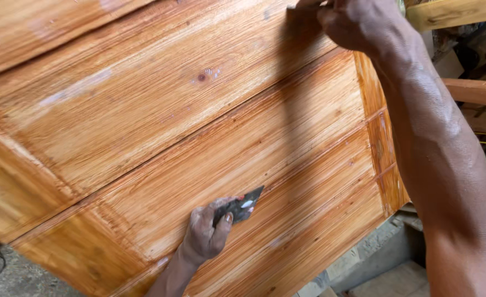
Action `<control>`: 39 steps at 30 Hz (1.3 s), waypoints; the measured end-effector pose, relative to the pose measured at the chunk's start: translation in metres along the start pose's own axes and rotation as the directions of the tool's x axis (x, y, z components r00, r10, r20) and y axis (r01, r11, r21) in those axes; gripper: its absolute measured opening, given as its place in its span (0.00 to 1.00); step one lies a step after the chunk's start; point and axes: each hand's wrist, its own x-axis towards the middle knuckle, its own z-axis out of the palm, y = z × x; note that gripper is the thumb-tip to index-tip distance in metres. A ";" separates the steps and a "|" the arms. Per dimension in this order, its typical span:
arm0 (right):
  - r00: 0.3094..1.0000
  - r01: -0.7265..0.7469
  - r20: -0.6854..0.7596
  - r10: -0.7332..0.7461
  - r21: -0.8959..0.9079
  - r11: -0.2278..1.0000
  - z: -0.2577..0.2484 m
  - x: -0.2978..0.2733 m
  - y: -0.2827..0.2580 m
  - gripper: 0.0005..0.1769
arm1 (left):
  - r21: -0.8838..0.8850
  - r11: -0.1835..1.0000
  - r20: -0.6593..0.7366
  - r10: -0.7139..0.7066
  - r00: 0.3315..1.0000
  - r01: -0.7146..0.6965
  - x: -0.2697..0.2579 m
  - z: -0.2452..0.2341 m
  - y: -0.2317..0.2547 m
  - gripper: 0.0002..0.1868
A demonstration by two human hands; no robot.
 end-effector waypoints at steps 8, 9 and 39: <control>0.921 -0.057 -0.239 0.309 0.700 0.712 0.005 -0.185 -0.090 0.09 | -0.292 0.889 -0.199 -0.417 0.887 0.352 0.012 -0.004 0.023 0.18; 0.860 -0.033 -0.178 0.479 0.916 0.400 0.019 -0.216 -0.105 0.11 | -0.327 0.894 -0.233 -0.389 0.892 0.305 0.015 -0.006 0.024 0.19; 0.946 0.137 -0.319 -0.063 0.218 0.966 -0.042 -0.339 -0.267 0.17 | 0.162 0.973 -0.129 0.187 0.974 -0.165 -0.025 0.042 0.151 0.16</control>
